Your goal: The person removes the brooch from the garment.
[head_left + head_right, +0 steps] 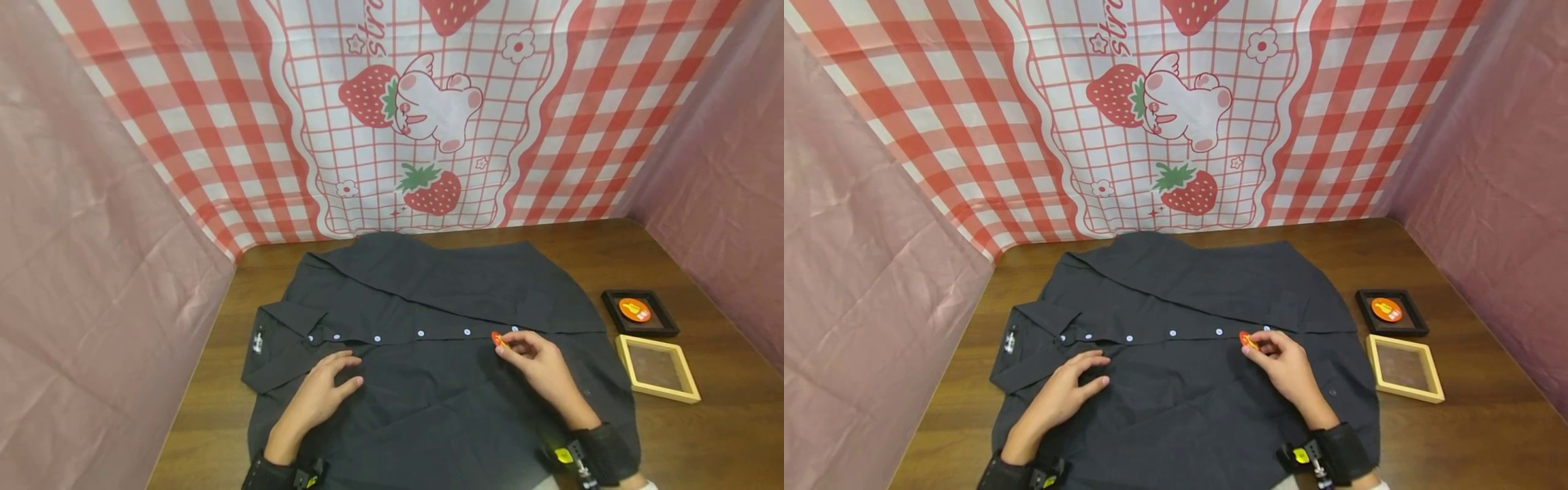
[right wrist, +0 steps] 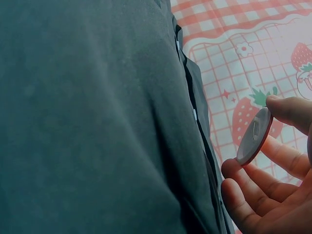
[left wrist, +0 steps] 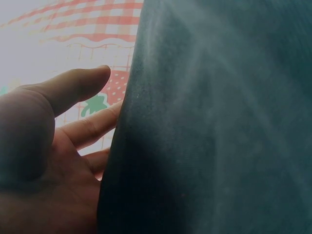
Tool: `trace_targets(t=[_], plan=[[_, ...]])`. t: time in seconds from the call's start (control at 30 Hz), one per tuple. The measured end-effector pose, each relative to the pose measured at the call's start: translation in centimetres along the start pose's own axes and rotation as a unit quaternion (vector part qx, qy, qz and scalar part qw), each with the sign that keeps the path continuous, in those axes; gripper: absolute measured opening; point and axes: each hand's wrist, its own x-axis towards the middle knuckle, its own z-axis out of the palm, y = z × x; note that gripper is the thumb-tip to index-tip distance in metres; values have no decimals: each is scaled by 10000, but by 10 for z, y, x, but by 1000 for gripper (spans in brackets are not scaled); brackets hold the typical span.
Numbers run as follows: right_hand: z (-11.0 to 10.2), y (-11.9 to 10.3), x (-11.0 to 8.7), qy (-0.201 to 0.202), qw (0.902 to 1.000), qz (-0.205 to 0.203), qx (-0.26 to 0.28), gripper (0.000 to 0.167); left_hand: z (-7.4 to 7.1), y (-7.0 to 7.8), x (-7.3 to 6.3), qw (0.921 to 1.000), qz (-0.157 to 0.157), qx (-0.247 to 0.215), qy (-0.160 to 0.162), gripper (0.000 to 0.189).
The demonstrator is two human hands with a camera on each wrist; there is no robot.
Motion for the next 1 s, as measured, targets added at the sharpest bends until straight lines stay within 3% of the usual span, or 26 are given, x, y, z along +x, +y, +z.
trace_targets(t=[0.53,1.0], plan=[[1,3,-7,-174,9994,313,9,30,1,-1,-4,9999,-83,-24,-101,33],[6,7,-11,-199,9991,294,241,28,1,-2,-3,9998,25,-53,-189,33]])
